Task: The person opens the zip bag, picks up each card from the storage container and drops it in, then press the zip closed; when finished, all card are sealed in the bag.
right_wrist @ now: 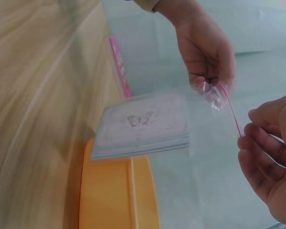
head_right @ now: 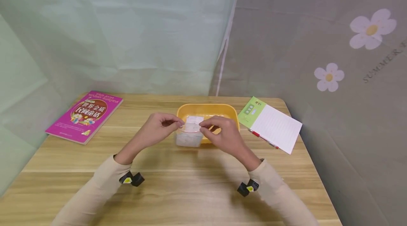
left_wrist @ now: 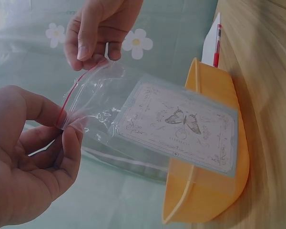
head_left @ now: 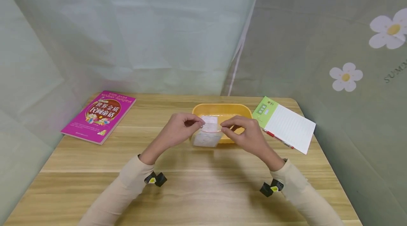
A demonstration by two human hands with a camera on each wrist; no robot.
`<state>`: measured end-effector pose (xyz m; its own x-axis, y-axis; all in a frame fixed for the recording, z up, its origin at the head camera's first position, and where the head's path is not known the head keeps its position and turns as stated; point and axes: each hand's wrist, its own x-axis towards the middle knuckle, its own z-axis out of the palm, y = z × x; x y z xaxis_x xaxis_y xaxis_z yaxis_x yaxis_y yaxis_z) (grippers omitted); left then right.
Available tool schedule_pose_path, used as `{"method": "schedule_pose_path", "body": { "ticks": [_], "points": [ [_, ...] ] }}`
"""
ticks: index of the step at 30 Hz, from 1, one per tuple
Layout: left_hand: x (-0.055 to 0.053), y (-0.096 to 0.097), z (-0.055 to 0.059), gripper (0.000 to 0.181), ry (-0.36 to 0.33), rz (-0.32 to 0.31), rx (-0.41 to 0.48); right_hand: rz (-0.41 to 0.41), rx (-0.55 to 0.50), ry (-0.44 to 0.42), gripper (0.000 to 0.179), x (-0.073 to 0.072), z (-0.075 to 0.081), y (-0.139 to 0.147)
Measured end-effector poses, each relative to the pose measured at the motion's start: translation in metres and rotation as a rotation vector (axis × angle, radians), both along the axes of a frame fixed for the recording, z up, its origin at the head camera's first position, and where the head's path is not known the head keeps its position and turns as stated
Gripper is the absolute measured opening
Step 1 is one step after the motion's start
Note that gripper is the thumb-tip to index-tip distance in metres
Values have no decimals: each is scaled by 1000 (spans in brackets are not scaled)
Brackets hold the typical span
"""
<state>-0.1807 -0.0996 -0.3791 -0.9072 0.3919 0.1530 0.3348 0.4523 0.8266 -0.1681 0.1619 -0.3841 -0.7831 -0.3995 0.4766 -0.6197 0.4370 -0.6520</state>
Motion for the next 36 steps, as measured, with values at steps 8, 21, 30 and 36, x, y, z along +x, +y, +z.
{"method": "schedule_pose_path", "body": {
  "ticks": [8,21,30,36],
  "points": [
    [0,-1,-1,13,11,7,4,-23,-21,27,9,-10,1,5],
    [0,-2,-3,14,-4,-6,30,-107,7,-157,15,-53,-15,13],
    [1,-3,-3,14,-3,-6,30,-119,66,-272,19,-80,-41,7],
    [1,-2,-3,14,-4,-4,22,-136,133,-296,24,-94,-53,4]
  ]
}}
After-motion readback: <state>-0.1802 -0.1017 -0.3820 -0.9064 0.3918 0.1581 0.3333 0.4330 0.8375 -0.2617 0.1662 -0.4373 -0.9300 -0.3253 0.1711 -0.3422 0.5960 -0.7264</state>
